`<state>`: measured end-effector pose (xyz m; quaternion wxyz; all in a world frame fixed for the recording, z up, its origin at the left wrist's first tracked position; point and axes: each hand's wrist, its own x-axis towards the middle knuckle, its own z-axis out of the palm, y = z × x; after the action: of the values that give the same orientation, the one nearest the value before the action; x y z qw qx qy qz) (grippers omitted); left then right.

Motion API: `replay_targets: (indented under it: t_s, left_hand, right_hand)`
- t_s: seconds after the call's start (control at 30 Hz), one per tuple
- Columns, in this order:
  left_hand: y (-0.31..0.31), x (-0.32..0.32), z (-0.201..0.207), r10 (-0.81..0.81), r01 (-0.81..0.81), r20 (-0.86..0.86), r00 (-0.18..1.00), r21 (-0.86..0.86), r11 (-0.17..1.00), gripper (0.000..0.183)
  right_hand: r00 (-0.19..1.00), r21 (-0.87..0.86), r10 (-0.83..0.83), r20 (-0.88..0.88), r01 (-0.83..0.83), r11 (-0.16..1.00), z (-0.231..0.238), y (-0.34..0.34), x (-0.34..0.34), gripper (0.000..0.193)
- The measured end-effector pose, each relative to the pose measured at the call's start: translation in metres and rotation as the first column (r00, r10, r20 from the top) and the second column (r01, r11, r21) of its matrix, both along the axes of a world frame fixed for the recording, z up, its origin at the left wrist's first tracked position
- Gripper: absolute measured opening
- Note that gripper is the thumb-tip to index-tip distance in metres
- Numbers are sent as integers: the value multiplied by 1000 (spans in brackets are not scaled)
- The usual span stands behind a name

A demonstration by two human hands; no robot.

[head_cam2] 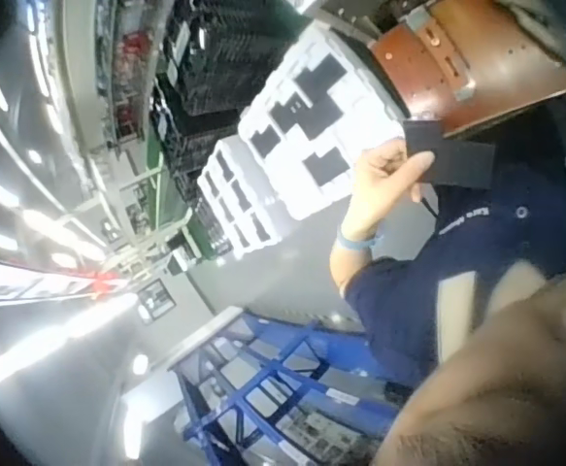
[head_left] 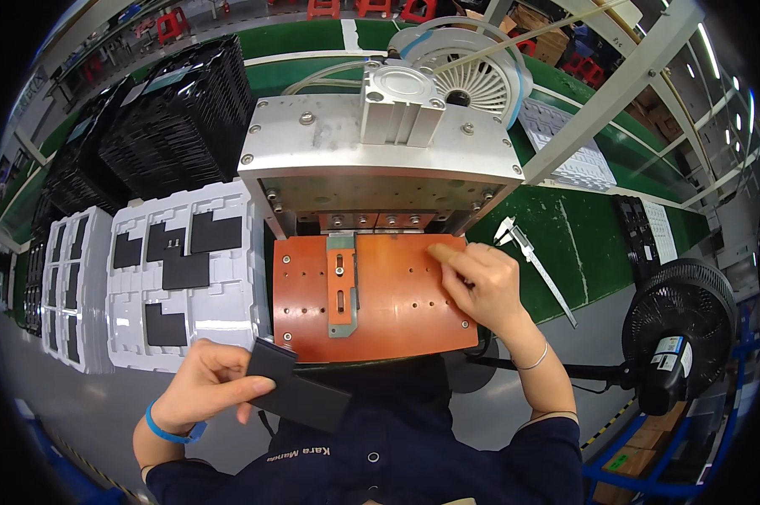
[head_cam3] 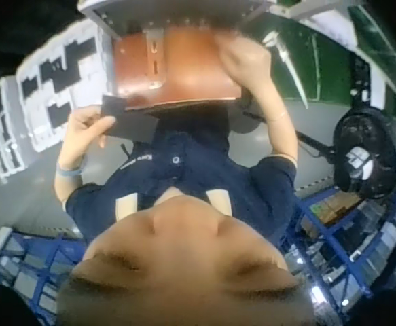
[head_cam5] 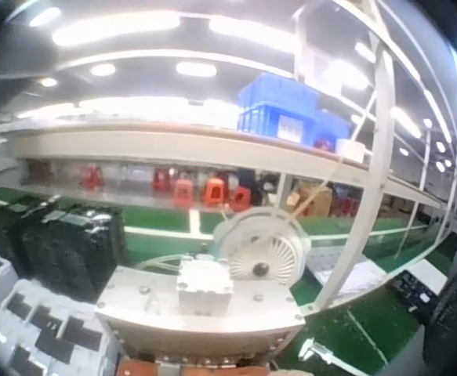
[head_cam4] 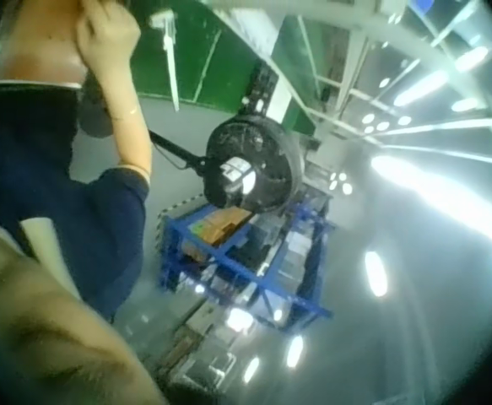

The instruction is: The person repeatedly picks up small black rectangular components from a white tray and places them into a press machine. They operate the machine to process each component, then remove it and place it back into the tray. The person also uses a caliper to measure one of the components during the process.

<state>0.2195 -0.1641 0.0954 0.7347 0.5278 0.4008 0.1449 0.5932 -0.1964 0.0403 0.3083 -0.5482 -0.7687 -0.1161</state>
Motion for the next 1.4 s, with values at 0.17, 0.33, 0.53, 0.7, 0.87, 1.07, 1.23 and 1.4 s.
replay_targets:
  t_s: [0.17,0.33,0.53,0.7,0.87,1.07,1.23,1.4]
  left_hand:
    - [-8,-22,-7,192,-199,111,975,55,978,11]
    - [-17,-33,-11,271,-286,129,954,113,952,12]
    - [-9,-94,-8,602,-543,51,797,497,677,20]
    - [25,-188,-20,832,-582,-63,551,686,437,21]
    - [44,-234,-63,807,-561,-236,540,614,555,20]
    - [28,-192,-72,934,85,-337,121,941,328,29]
    - [4,-164,-84,876,191,-228,424,969,159,35]
    - [1,-165,-101,776,240,-370,511,928,285,42]
  right_hand:
    - [988,-94,-149,-36,146,985,10,4,-8,24]
    - [967,-110,-254,26,255,961,6,5,-5,24]
    - [984,1,-164,-70,165,986,5,-7,-3,13]
    - [981,-28,30,-193,-36,999,36,4,-56,12]
    - [886,-205,436,-157,-461,863,49,59,-150,20]
    - [865,-309,502,9,-475,824,-3,128,-244,40]
    - [907,-444,419,37,-360,820,-15,139,-278,45]
    - [916,-435,354,-192,-402,805,-12,140,-277,40]
